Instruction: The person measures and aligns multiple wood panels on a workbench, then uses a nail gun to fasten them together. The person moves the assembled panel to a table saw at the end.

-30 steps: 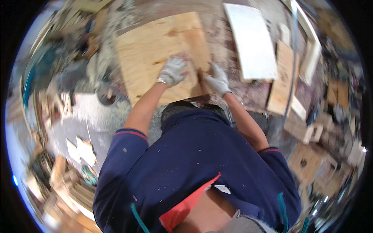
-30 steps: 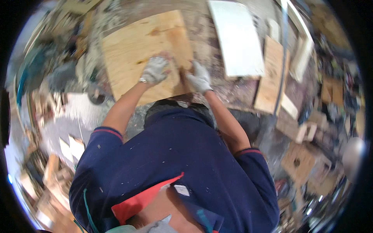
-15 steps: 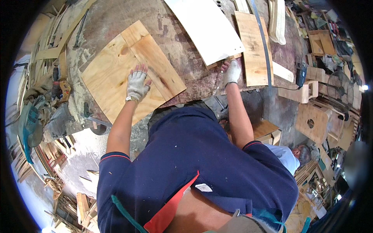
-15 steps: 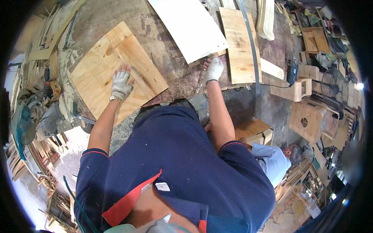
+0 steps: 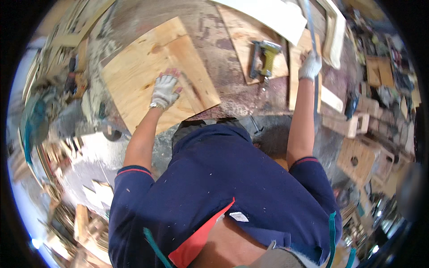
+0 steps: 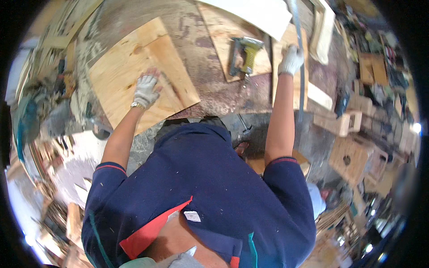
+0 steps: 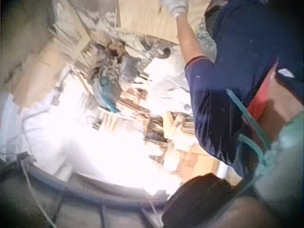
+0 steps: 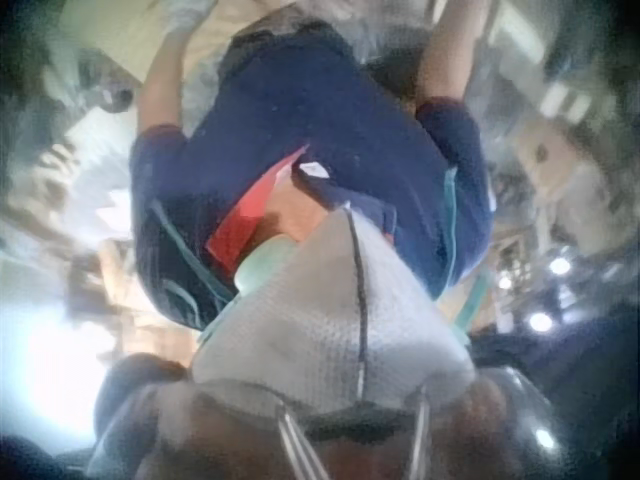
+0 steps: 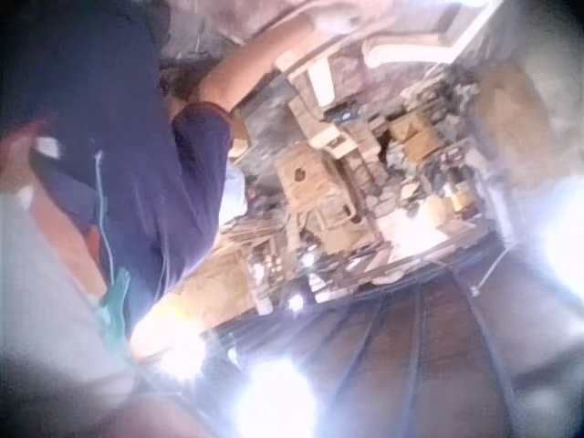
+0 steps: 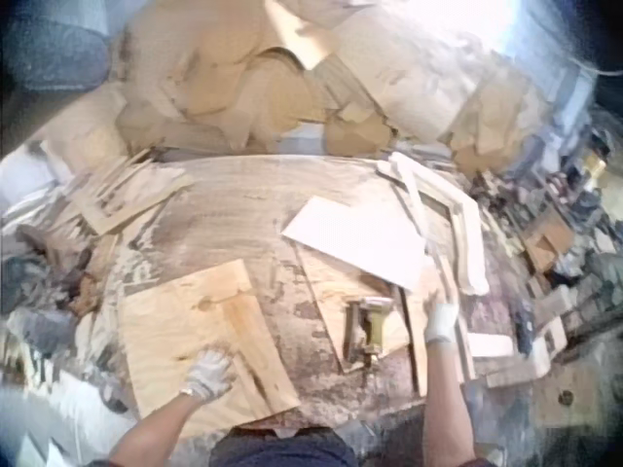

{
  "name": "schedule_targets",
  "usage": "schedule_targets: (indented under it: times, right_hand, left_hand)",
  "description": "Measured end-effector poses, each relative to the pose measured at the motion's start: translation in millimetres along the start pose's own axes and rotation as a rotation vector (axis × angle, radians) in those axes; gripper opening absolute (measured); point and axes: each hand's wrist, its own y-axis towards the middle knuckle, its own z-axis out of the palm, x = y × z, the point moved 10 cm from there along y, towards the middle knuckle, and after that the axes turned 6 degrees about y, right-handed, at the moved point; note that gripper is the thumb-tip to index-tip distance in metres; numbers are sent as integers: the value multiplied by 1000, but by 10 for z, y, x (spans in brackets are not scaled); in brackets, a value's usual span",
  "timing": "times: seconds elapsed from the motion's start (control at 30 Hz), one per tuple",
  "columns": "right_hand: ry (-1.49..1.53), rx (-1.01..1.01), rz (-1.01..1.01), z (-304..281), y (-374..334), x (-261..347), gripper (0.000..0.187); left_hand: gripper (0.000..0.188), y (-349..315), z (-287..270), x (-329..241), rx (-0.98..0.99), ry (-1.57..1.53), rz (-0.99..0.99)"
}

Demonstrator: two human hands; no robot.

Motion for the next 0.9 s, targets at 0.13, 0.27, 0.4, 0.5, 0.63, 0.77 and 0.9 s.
schedule_targets:
  times: [0.13, 0.27, 0.4, 0.5, 0.63, 0.77, 0.9]
  right_hand:
    - [-915, 376, -8, 539, -765, -790, 58]
    - [-1038, 381, -43, 710, -1022, -846, 53]
    - [-850, 454, -220, 1015, -1501, -126, 41]
    - [-891, 446, -318, 1135, -2262, 413, 41]
    - [-637, 583, 120, 806, -3061, 217, 30]
    - [-626, 801, 125, 747, -3807, 113, 28]
    - [-700, 926, 61, 815, -4407, 23, 33]
  left_hand:
    - [66, -44, -66, 41, -39, 18, -12]
    - [65, -11, -148, 9, -75, 1, 14]
    - [65, -82, -40, 42, -57, 46, 3]
    - [64, -129, 23, 58, -60, 46, -10]
    - [63, -74, -7, 57, -74, 22, 10]
    - [62, -77, -13, 55, -100, 39, 26]
    - [61, -78, -18, 74, -136, 5, 28]
